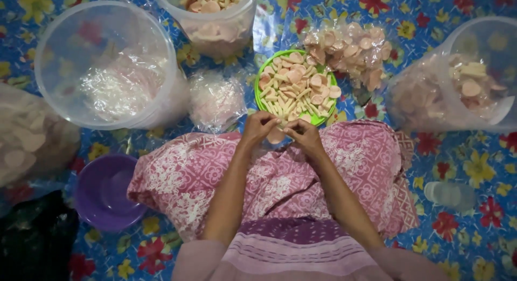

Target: The person sorts sliced food items from a green plate and puts them into clear containers by hand while sitting on the floor.

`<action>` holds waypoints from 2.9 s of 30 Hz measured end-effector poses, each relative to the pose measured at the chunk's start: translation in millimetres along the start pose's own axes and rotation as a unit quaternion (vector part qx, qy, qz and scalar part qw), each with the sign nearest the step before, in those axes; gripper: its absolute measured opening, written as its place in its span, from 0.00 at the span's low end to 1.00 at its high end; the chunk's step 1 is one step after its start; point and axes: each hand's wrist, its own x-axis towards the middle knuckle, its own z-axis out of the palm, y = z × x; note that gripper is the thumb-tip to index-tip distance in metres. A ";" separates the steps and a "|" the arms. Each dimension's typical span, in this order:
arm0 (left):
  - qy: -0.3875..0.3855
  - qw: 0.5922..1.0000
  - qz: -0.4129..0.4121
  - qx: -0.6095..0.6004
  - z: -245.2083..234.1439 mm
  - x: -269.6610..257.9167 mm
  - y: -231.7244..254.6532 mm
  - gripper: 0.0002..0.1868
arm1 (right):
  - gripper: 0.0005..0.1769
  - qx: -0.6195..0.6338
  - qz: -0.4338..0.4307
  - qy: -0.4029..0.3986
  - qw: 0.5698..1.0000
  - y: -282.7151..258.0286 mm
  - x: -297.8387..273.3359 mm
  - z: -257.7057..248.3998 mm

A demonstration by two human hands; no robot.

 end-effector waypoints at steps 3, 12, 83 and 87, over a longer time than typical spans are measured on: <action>0.011 1.000 -0.005 -0.016 -2.1 -1.8 11.5 0.03 | 0.11 0.020 0.002 0.004 1.000 1.5 0.3 0.4; 0.032 0.999 -0.038 -0.021 -1.5 -1.3 11.4 0.04 | 0.10 0.009 0.049 -0.001 0.999 24.9 13.5 -1.6; 0.148 0.858 -0.056 0.489 -124.7 27.4 -5.9 0.15 | 0.17 0.175 0.114 0.036 0.977 52.3 26.8 -1.0; 0.181 0.819 0.017 0.545 -137.3 26.9 -20.7 0.16 | 0.17 0.183 0.110 0.038 0.976 46.5 28.5 2.2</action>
